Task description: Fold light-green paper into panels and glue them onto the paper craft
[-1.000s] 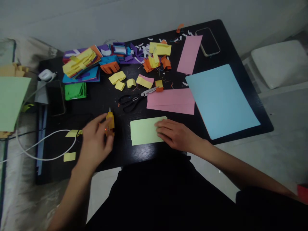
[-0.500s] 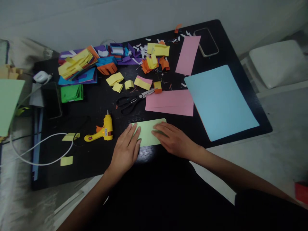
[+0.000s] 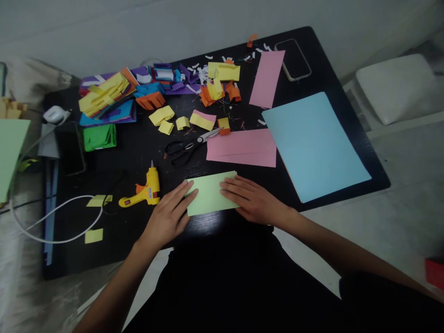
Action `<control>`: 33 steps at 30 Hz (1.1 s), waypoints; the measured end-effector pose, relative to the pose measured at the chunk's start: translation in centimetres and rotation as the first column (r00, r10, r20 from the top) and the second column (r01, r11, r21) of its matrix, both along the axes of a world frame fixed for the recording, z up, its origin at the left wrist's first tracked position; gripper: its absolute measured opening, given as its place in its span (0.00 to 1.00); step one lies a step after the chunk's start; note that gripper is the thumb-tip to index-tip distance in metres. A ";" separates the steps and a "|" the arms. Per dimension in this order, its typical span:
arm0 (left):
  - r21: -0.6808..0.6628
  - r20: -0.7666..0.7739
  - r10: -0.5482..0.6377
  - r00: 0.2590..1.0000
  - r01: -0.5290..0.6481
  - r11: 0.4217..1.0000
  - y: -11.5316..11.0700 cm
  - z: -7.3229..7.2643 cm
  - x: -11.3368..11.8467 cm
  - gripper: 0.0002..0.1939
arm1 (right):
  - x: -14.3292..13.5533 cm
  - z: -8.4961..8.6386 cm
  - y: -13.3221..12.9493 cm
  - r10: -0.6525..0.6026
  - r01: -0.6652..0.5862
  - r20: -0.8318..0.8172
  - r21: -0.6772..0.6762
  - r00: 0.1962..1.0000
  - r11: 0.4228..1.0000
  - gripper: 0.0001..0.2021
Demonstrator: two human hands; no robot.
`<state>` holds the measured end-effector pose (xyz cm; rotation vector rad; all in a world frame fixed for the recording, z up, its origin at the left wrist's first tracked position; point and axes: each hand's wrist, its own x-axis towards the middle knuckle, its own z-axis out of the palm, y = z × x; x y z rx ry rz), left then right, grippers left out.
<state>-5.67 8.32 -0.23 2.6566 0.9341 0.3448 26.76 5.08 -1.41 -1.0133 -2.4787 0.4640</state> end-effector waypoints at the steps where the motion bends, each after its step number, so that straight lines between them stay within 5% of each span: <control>1: 0.015 0.004 -0.009 1.000 0.009 1.000 0.2 -0.1 -0.2 0.36 | 0.0 -0.1 0.0 0.005 -0.005 0.002 0.002 1.000 1.000 0.32; 14: 0.020 0.046 -0.016 0.999 0.015 1.000 0.4 -0.2 0.2 0.29 | -0.1 -0.5 -0.4 -0.011 0.010 0.013 0.049 1.000 0.999 0.32; 21: -0.274 -0.007 -0.071 0.997 0.067 0.959 3.0 3.9 0.3 0.27 | -0.6 -0.5 -0.9 -0.071 0.071 0.001 0.072 0.997 0.995 0.27; 24: -0.362 0.019 0.044 0.999 -0.034 0.932 4.9 4.8 2.1 0.17 | -0.9 -0.6 -1.1 -0.077 0.079 -0.033 0.076 0.997 0.994 0.27; 26: -0.364 0.041 0.135 0.990 -0.111 0.925 5.8 4.6 4.0 0.15 | -1.1 -0.6 -1.1 -0.082 0.086 -0.049 0.085 0.995 0.993 0.26; 29: -0.314 0.065 0.105 0.992 -0.079 0.946 6.3 3.6 6.7 0.16 | -1.7 -0.5 -1.2 -0.123 0.129 -0.064 0.103 0.990 0.986 0.23; 33: -0.304 0.114 0.178 0.977 -0.136 0.943 6.3 2.7 8.0 0.12 | -2.6 -0.5 -1.4 -0.164 0.174 -0.087 0.121 0.983 0.977 0.21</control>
